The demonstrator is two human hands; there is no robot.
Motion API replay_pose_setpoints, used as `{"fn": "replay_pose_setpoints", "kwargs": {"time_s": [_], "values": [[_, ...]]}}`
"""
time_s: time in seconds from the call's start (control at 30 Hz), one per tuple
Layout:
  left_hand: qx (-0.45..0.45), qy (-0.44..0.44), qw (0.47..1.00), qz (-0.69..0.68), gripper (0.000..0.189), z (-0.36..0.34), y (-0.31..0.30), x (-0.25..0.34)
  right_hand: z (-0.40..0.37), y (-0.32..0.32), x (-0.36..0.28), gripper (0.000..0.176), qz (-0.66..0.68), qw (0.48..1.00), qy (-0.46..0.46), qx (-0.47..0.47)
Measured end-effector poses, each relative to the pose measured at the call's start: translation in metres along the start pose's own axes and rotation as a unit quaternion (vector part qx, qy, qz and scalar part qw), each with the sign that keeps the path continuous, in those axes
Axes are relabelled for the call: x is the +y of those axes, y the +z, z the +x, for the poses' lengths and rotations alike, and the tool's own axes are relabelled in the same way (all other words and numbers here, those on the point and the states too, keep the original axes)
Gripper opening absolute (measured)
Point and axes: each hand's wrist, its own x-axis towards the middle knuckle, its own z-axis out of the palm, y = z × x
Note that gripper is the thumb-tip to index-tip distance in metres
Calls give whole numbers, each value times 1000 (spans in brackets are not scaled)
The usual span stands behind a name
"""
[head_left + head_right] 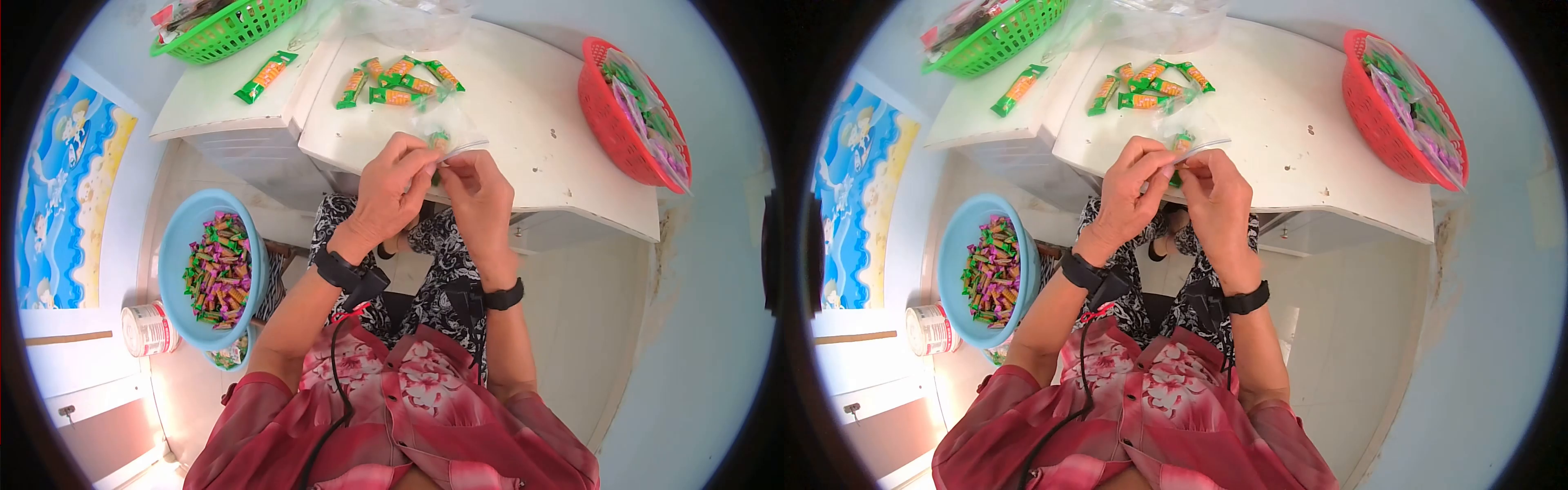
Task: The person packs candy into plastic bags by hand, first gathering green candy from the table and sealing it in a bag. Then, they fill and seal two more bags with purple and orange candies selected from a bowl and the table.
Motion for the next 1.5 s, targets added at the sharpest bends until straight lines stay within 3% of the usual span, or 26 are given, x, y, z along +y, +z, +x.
{"fn": "replay_pose_setpoints", "kwargs": {"time_s": [0.13,0.23,0.33,0.37,0.47,0.57,0.67,0.77,0.87,0.93,1.07,1.2,1.3,1.4,1.5], "values": [[2,66,994,82,34,6,-11,4,-4,-5,10,12,5,999,-21,34],[-8,66,991,115,40,7,-15,7,-5,-27,-7,25,-116,990,-27,80],[2,57,989,137,36,9,-13,6,9,-34,-8,44,-236,957,-141,96],[8,61,987,146,34,10,-11,4,14,-36,-1,60,-277,947,-147,65],[26,60,983,170,32,12,-6,0,29,-30,13,46,-296,938,-179,15],[44,42,978,197,30,14,-2,-4,26,-18,15,32,-185,980,-68,12],[58,28,973,220,28,18,1,-4,15,-10,9,25,-200,971,-126,30],[53,16,976,213,26,21,3,-7,8,-8,5,23,-188,969,-149,59],[42,-2,980,194,27,19,6,-8,9,-6,11,18,-163,981,-81,64],[51,-17,981,186,28,20,5,-8,8,-7,13,16,-190,976,-89,56],[118,-28,969,217,28,25,6,-21,-1,-7,7,15,-142,985,-92,-33],[148,-67,954,252,33,27,1,-26,-5,-11,9,14,-115,988,-89,-47],[68,-108,961,244,42,24,-6,-18,-4,-12,6,14,-131,990,-52,-19],[1,-40,977,208,43,20,-25,-9,-1,-15,7,14,-150,988,-31,-12],[-11,-61,982,179,42,16,-34,6,-2,-14,5,13,-158,987,-39,-9]]}}
